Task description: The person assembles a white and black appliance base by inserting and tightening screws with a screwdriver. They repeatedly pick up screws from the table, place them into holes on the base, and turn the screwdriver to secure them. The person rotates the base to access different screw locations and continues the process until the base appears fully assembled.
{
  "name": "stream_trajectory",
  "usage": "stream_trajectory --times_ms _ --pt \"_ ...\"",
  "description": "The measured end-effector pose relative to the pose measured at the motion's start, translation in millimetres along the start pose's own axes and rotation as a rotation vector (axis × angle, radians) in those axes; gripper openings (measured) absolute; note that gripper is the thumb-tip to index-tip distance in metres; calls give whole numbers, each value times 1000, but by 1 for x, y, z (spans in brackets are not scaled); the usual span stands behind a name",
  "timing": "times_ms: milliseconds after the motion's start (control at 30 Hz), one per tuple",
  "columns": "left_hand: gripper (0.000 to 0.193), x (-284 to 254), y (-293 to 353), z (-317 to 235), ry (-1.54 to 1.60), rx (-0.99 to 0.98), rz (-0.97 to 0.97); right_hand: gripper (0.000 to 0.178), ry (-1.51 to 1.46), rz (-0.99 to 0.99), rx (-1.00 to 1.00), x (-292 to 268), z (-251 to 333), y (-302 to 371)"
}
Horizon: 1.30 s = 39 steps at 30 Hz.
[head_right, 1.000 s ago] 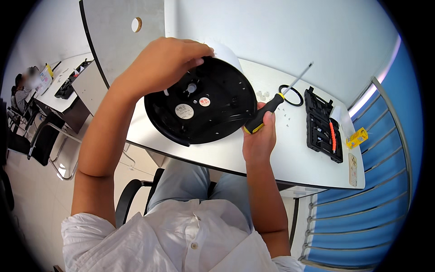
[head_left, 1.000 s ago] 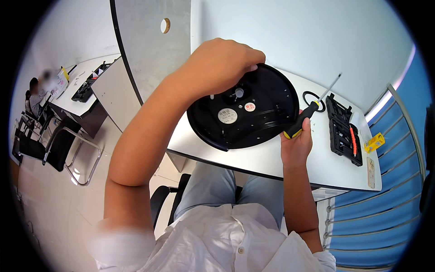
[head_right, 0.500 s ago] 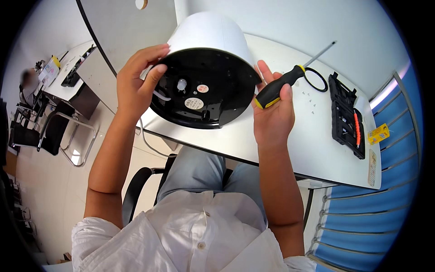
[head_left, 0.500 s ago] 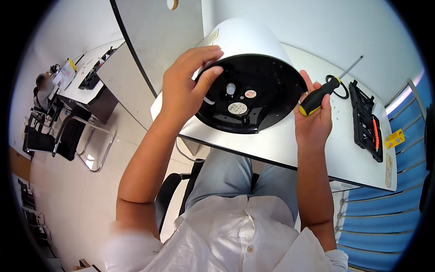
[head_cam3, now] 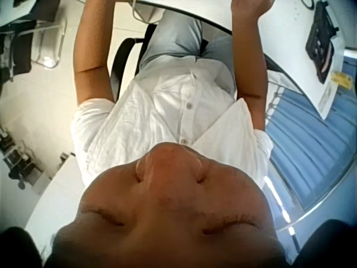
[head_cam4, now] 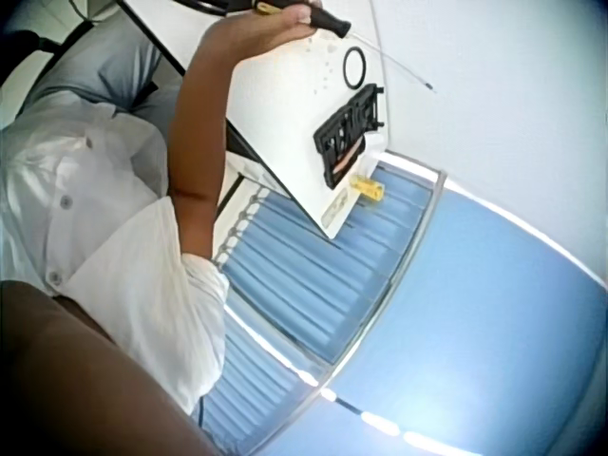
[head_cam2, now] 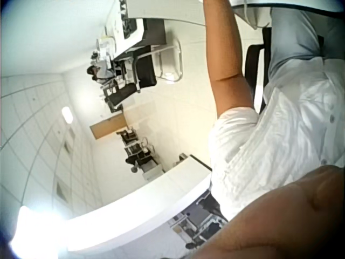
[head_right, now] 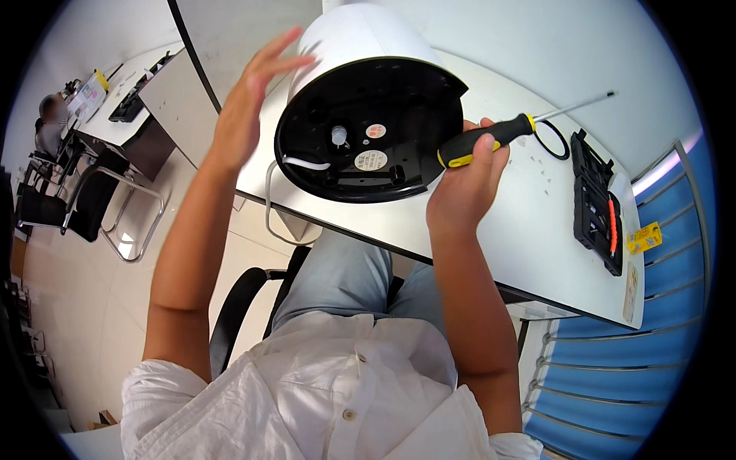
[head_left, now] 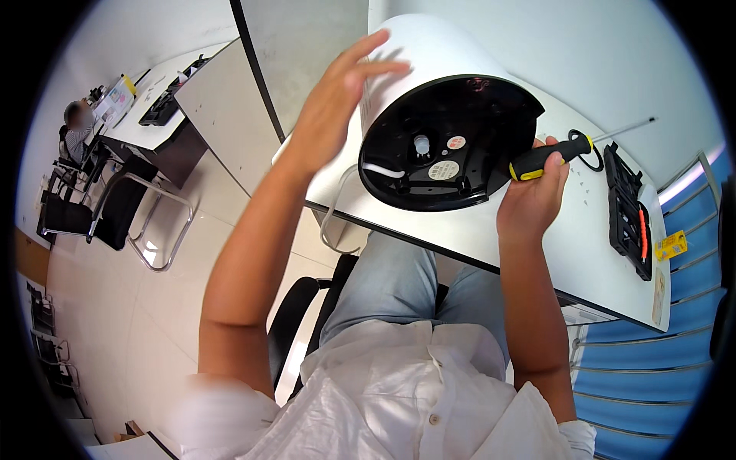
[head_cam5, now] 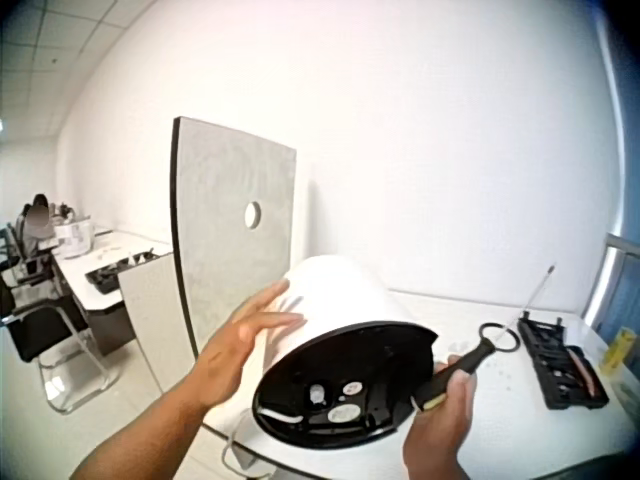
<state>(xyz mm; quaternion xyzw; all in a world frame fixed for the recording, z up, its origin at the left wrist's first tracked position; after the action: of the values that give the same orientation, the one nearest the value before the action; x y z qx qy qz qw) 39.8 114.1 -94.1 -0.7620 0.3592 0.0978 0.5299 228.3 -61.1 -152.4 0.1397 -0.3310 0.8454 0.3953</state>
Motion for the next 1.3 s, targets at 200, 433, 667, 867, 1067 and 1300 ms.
stream_trajectory --times_ms 200,433,667,867,1067,1300 --pt "50 14 -91 30 -83 58 233 44 51 28 -49 30 6 -2" --pt "45 28 -110 13 97 -143 551 42 53 -11 -47 39 7 -5" --pt "45 45 -129 11 48 -203 627 40 14 -65 -62 33 7 -12" --pt "45 60 -141 18 39 -142 649 36 23 -93 -89 24 6 -18" --pt "44 59 -147 15 -54 -192 679 33 -22 -34 -146 19 -4 -23" --pt "48 59 -148 19 -318 40 685 36 66 156 -112 -3 7 -30"
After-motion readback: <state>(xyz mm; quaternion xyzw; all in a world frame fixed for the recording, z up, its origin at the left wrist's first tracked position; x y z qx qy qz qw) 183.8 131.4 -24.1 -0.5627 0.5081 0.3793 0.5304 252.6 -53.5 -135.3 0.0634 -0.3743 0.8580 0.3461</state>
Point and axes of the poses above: each hand's wrist, its own y-axis away from the middle knuckle, its own x-axis out of the palm, z = x × y, the point moved 4 cm from there along -y, towards the middle knuckle, and after that the axes turned 8 degrees about z, right-handed, at the moved point
